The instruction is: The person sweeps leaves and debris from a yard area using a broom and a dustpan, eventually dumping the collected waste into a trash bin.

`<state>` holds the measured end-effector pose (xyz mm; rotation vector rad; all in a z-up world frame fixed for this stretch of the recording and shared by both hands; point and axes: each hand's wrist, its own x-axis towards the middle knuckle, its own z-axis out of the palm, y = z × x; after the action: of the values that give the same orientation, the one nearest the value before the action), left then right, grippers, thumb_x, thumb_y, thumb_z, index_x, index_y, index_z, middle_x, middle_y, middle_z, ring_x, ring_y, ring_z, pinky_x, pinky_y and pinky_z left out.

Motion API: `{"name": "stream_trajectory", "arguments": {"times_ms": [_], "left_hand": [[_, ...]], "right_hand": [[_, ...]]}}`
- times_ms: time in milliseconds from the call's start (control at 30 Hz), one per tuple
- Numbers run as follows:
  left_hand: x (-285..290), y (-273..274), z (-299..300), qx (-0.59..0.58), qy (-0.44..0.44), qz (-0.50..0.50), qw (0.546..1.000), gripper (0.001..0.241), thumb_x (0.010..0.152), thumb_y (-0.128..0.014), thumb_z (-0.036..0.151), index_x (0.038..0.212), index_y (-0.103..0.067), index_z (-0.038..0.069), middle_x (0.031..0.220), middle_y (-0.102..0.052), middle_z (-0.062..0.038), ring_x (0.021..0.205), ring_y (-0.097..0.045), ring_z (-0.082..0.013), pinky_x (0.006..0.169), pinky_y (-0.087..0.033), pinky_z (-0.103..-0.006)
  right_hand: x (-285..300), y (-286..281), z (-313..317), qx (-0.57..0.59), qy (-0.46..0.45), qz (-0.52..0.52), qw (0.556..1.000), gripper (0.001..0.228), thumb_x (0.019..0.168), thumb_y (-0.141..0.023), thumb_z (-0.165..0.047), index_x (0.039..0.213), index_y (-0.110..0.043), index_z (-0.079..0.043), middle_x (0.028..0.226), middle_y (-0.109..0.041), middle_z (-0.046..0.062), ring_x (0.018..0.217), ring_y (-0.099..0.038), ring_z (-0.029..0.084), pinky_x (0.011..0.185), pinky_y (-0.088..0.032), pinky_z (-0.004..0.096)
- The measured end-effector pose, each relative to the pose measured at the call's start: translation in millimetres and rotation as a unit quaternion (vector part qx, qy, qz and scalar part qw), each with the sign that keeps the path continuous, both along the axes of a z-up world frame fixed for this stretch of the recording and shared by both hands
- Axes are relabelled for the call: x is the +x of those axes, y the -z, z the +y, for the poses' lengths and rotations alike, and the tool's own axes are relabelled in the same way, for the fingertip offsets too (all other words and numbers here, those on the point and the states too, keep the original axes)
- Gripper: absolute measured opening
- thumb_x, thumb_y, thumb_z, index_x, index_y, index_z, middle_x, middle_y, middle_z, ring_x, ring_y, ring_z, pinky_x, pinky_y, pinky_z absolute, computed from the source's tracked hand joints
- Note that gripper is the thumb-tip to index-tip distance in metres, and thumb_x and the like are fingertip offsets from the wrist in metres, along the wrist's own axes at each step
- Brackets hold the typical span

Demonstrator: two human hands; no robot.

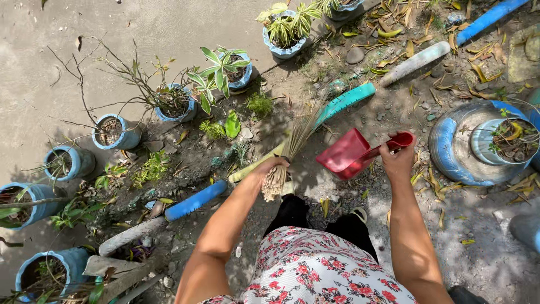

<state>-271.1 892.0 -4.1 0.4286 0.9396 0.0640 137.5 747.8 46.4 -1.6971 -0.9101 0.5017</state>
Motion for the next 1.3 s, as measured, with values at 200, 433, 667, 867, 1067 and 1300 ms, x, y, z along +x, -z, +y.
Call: {"name": "stream_trajectory", "arguments": {"times_ms": [200, 433, 667, 867, 1067, 1300], "left_hand": [[-23, -33, 37, -0.004, -0.078, 0.083, 0.994, 0.023, 0.090, -0.062, 0.031, 0.099, -0.064, 0.010, 0.072, -0.068, -0.009, 0.060, -0.067, -0.0238, 0.056, -0.057, -0.0372], [11, -65, 16, 0.102, -0.021, -0.027, 0.994, 0.029, 0.088, -0.064, 0.033, 0.105, -0.066, 0.009, 0.077, -0.070, -0.009, 0.066, -0.069, -0.0216, 0.060, -0.057, -0.0338], [2, -17, 57, 0.017, -0.047, 0.101, 0.994, 0.030, 0.083, -0.068, 0.024, 0.107, -0.065, 0.006, 0.077, -0.066, -0.008, 0.062, -0.064, -0.0196, 0.057, -0.052, -0.0338], [74, 31, 13, 0.048, 0.010, 0.046, 0.998, 0.037, 0.079, -0.068, 0.018, 0.112, -0.060, 0.006, 0.077, -0.062, -0.007, 0.063, -0.061, -0.0182, 0.058, -0.050, -0.0325], [-20, -22, 59, 0.187, 0.151, 0.129, 0.962, 0.054, 0.080, -0.070, 0.018, 0.129, -0.049, 0.011, 0.086, -0.062, -0.008, 0.073, -0.059, -0.0164, 0.066, -0.049, -0.0304], [-48, -10, 175, 0.270, 0.218, 0.251, 0.904, 0.085, 0.076, -0.071, 0.024, 0.149, -0.033, 0.004, 0.132, -0.059, -0.015, 0.120, -0.054, -0.0268, 0.100, -0.043, -0.0380]], "right_hand": [[-26, -1, 0, 0.018, 0.057, -0.020, 0.998, 0.051, 0.089, -0.074, 0.000, 0.133, -0.047, -0.005, 0.125, -0.065, 0.011, 0.106, -0.066, 0.018, 0.094, -0.055, 0.030], [-29, 2, 15, 0.008, 0.039, -0.021, 0.999, 0.049, 0.090, -0.070, 0.001, 0.133, -0.047, -0.005, 0.123, -0.064, 0.011, 0.103, -0.065, 0.019, 0.094, -0.053, 0.032], [-12, 4, 31, 0.019, 0.031, 0.017, 0.999, 0.052, 0.090, -0.072, 0.000, 0.133, -0.045, -0.005, 0.122, -0.063, 0.009, 0.103, -0.063, 0.017, 0.093, -0.052, 0.031], [2, 18, 57, 0.026, -0.003, 0.018, 0.999, 0.050, 0.088, -0.071, 0.003, 0.131, -0.046, -0.004, 0.120, -0.063, 0.009, 0.096, -0.061, 0.015, 0.088, -0.052, 0.030], [8, 16, 63, 0.050, -0.014, 0.035, 0.998, 0.048, 0.091, -0.071, 0.002, 0.131, -0.046, -0.003, 0.120, -0.062, 0.008, 0.097, -0.062, 0.014, 0.088, -0.052, 0.029], [-21, 10, 96, 0.033, -0.015, 0.035, 0.999, 0.049, 0.091, -0.071, 0.000, 0.134, -0.048, -0.006, 0.122, -0.064, 0.008, 0.097, -0.062, 0.015, 0.088, -0.052, 0.030]]}}
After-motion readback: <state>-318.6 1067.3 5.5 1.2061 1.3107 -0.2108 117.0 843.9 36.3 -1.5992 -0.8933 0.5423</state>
